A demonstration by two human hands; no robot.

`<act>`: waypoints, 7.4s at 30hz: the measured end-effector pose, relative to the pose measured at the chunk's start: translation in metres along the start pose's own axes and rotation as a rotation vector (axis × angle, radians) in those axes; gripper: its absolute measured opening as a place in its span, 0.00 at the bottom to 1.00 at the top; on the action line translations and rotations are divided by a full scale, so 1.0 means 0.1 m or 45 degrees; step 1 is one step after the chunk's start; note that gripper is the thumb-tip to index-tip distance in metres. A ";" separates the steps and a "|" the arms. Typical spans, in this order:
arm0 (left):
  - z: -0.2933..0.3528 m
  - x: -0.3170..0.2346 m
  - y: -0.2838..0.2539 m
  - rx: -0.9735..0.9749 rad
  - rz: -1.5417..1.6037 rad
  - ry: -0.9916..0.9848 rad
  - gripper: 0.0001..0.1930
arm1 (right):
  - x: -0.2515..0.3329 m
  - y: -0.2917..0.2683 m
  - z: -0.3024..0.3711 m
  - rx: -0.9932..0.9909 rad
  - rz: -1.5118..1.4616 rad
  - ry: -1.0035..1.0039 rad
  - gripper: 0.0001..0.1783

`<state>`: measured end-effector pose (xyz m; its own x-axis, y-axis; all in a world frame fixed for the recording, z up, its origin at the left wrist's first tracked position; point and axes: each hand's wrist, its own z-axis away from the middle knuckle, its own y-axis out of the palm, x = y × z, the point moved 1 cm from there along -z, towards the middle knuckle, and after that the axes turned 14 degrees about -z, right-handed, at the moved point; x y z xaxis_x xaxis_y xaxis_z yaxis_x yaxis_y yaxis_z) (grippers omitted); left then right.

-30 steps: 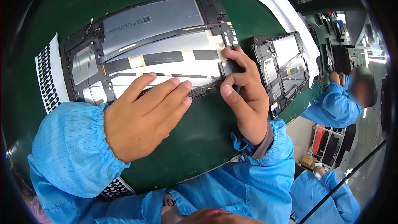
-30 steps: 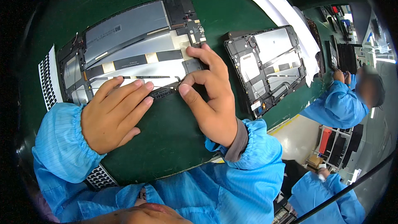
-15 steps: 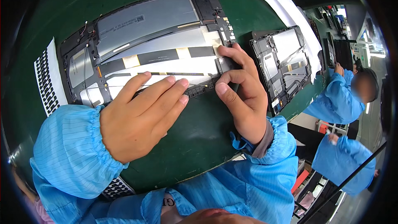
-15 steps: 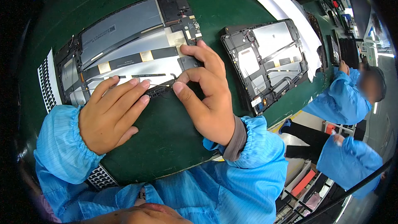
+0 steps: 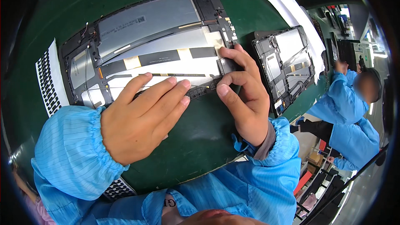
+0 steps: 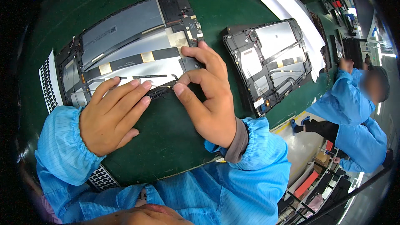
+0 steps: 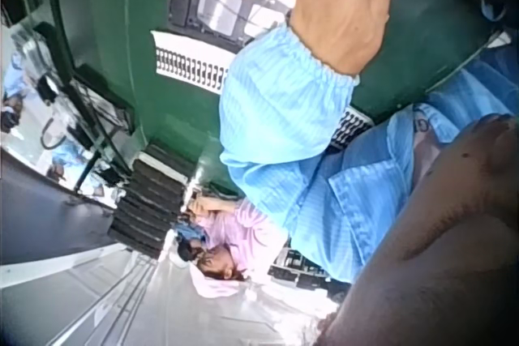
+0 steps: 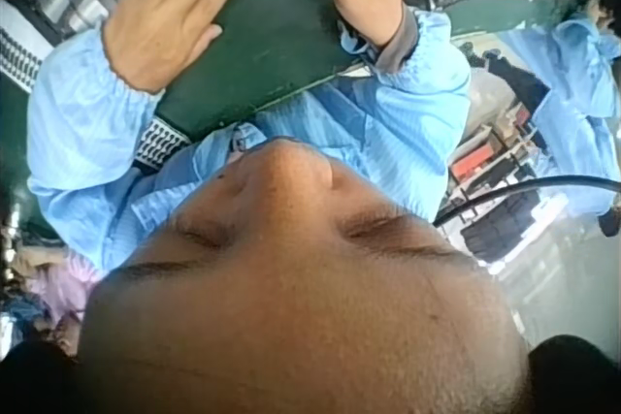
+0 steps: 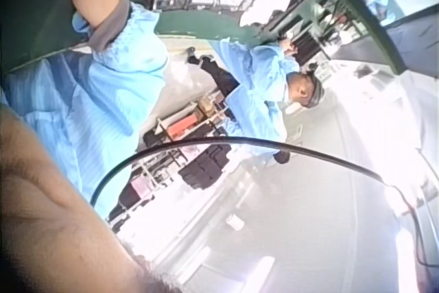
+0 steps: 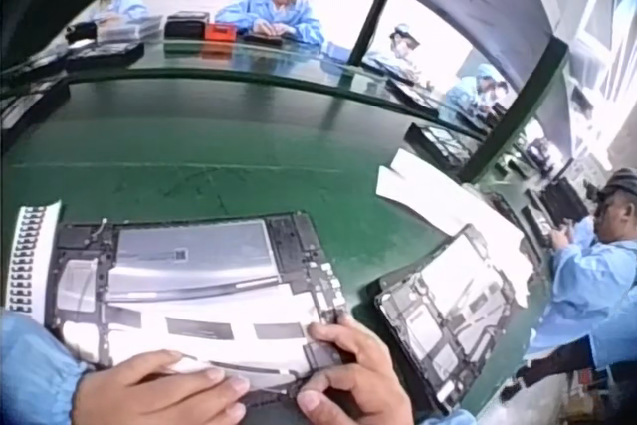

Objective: Assembling internal components and applying adhesive strips to an electronic device on a factory production line.

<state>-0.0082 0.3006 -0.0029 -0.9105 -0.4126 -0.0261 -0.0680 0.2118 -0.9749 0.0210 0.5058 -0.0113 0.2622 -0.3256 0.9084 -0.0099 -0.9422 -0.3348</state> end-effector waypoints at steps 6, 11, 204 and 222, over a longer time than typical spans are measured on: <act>-0.02 0.00 -0.05 0.035 0.016 0.019 0.23 | 0.01 0.00 0.00 -0.006 0.020 -0.019 0.05; -0.09 -0.07 0.02 -0.006 0.093 0.108 0.33 | 0.01 0.01 -0.01 0.000 0.046 -0.025 0.05; 1.52 0.07 -0.01 -0.285 -0.071 -0.694 0.29 | 0.54 1.77 -0.24 0.384 0.729 -0.785 0.07; 1.56 0.04 -0.05 -0.116 -0.091 -0.725 0.29 | 0.78 0.53 -0.14 0.254 -0.287 0.005 0.02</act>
<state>0.0518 0.1597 -0.0325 -0.5410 -0.8350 -0.1003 -0.1790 0.2308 -0.9564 0.0273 0.4292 0.0450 0.2328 -0.1108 0.9662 0.2381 -0.9568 -0.1671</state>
